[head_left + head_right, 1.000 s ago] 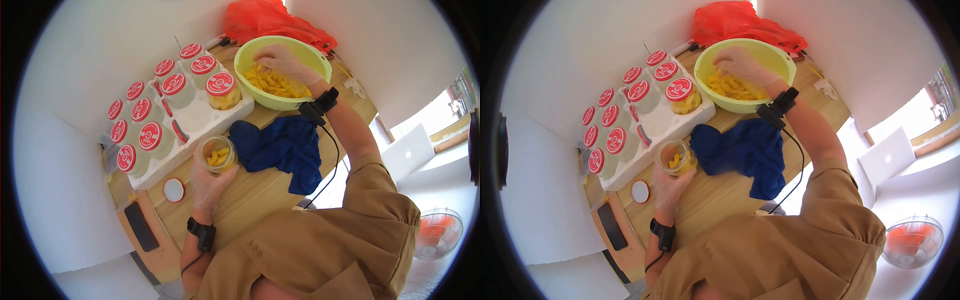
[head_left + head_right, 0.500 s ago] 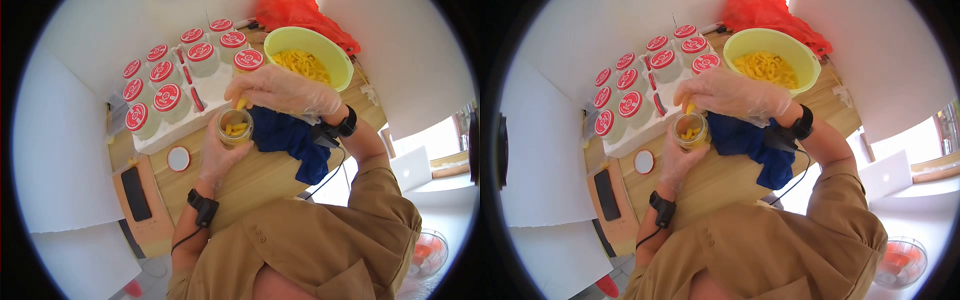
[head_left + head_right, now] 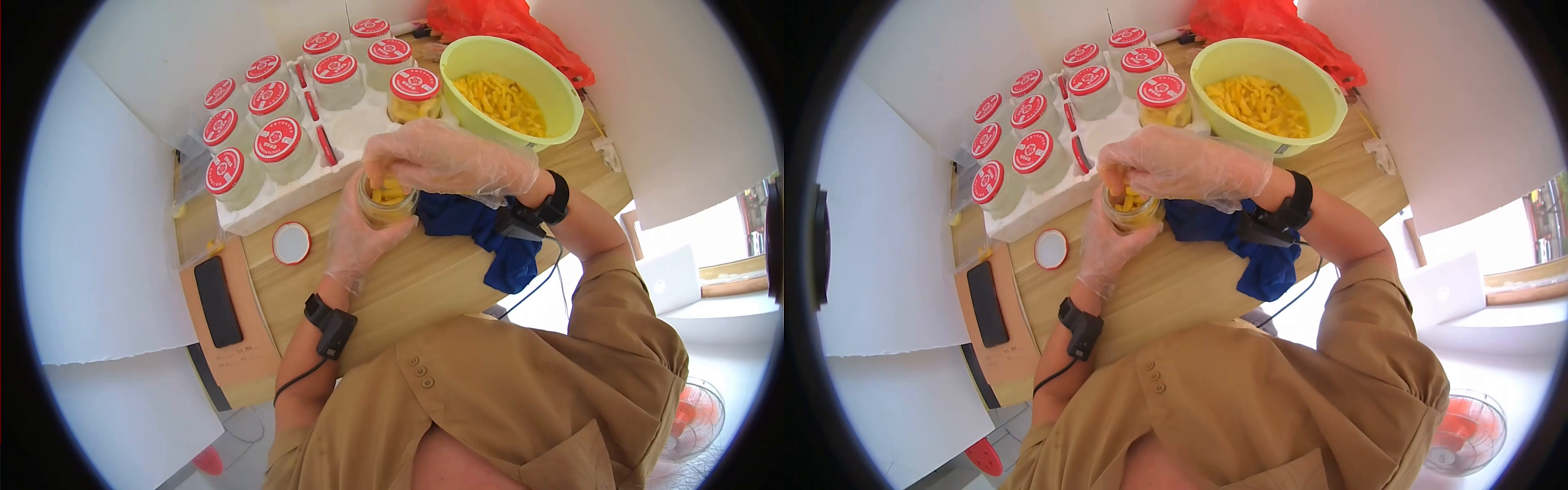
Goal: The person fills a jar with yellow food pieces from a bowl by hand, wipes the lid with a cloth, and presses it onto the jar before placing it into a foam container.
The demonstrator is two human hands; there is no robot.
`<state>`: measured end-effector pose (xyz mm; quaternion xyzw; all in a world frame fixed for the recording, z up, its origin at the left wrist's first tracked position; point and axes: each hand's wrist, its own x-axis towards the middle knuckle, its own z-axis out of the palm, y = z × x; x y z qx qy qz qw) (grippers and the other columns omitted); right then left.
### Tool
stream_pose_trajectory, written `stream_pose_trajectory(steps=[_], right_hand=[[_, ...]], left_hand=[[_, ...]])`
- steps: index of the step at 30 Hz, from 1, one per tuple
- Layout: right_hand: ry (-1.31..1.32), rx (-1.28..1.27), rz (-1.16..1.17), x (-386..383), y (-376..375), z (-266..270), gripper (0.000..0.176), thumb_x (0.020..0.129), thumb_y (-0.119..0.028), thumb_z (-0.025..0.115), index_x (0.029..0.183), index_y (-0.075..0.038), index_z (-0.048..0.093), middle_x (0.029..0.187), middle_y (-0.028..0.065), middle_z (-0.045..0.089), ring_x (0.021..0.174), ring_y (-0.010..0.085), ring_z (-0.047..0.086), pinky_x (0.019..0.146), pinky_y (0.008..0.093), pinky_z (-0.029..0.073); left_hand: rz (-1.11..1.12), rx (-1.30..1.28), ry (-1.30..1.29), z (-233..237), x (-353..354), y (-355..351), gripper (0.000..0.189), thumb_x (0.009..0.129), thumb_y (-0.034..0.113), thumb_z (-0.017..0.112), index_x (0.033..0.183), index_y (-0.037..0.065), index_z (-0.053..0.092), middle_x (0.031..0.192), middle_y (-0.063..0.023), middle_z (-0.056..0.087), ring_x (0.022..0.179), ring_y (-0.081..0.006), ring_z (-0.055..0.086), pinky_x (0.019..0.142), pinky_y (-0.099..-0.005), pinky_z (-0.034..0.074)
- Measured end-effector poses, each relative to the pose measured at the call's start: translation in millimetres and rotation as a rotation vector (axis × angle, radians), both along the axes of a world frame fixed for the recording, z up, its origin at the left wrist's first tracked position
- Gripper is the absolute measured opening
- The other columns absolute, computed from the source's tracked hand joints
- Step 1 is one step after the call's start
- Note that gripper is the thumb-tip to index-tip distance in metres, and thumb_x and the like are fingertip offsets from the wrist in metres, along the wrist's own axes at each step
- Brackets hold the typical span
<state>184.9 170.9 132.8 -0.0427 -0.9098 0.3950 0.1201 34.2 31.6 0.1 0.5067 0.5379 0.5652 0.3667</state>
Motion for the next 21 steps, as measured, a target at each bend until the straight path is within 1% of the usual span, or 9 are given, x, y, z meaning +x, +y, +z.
stream_pose_trajectory(steps=[4,5,7,8,9,12,15,18,21], right_hand=[[0.009,-0.115,-0.039,5,0,4,0.011,0.097,-0.008,0.06,0.107,-0.006,0.065,0.092,0.0071,0.07,0.084,0.0214,0.068,0.081,0.0342,0.055],[0.001,-0.141,-0.064,9,0,11,0.012,0.096,-0.007,0.06,0.108,-0.005,0.065,0.093,0.0063,0.07,0.085,0.0193,0.068,0.082,0.0331,0.055],[0.029,-0.059,-0.172,18,10,26,0.016,0.091,-0.003,0.057,0.105,-0.003,0.065,0.092,0.0072,0.072,0.087,0.0182,0.07,0.081,0.0322,0.056],[0.042,-0.014,-0.229,24,19,33,0.018,0.089,-0.002,0.056,0.104,-0.002,0.066,0.091,0.0077,0.073,0.088,0.0177,0.072,0.08,0.0318,0.057],[0.128,-0.166,-0.275,30,30,30,0.016,0.091,-0.006,0.057,0.102,0.0,0.067,0.092,0.0075,0.072,0.087,0.015,0.07,0.08,0.0311,0.056],[0.243,-0.181,-0.47,55,75,28,0.017,0.094,-0.01,0.056,0.097,0.002,0.068,0.093,0.0088,0.073,0.085,0.015,0.07,0.079,0.0304,0.056],[0.133,-0.137,-0.639,80,108,20,0.023,0.097,-0.009,0.055,0.11,0.003,0.069,0.103,0.0057,0.071,0.091,0.0131,0.066,0.084,0.0278,0.056],[-0.056,-0.101,-0.72,97,145,-14,0.031,0.098,-0.013,0.058,0.12,0.006,0.071,0.103,0.008,0.073,0.089,0.0143,0.067,0.081,0.0298,0.056],[-0.238,0.024,-0.692,108,158,-30,0.033,0.095,-0.012,0.061,0.118,0.008,0.074,0.097,0.0124,0.074,0.087,0.0163,0.069,0.079,0.0328,0.055]], left_hand=[[-0.001,0.017,-0.045,5,2,-2,0.096,0.074,0.018,0.095,0.154,0.002,0.044,0.141,-0.0139,0.063,0.129,-0.0247,0.064,0.111,-0.039,0.051],[0.017,0.007,0.02,4,1,-1,0.096,0.074,0.018,0.095,0.154,0.001,0.044,0.141,-0.0138,0.064,0.129,-0.0243,0.064,0.111,-0.0386,0.051],[0.044,0.0,0.145,-2,-2,0,0.096,0.073,0.017,0.095,0.153,0.0,0.045,0.14,-0.0137,0.064,0.128,-0.0235,0.064,0.111,-0.0376,0.051],[0.044,0.006,0.138,-5,-3,1,0.096,0.073,0.017,0.095,0.153,0.0,0.045,0.14,-0.0137,0.064,0.128,-0.0233,0.064,0.111,-0.0373,0.051],[0.043,0.013,0.13,-9,-4,1,0.096,0.074,0.017,0.095,0.153,0.0,0.045,0.14,-0.0136,0.064,0.128,-0.0231,0.064,0.111,-0.0371,0.051],[0.031,0.007,0.104,-4,-2,0,0.095,0.074,0.017,0.095,0.153,-0.001,0.045,0.139,-0.0137,0.064,0.128,-0.0235,0.064,0.111,-0.0372,0.051],[0.035,0.003,0.115,-2,-2,-1,0.095,0.075,0.017,0.095,0.153,-0.002,0.044,0.139,-0.0139,0.065,0.127,-0.0241,0.065,0.11,-0.0377,0.052],[0.033,-0.002,0.143,-3,-3,-2,0.094,0.075,0.016,0.094,0.152,-0.002,0.044,0.139,-0.0141,0.065,0.127,-0.0244,0.065,0.11,-0.038,0.052],[0.032,0.007,0.17,-5,-5,-1,0.093,0.075,0.015,0.094,0.152,-0.002,0.044,0.138,-0.0143,0.065,0.127,-0.0245,0.065,0.11,-0.038,0.052]])
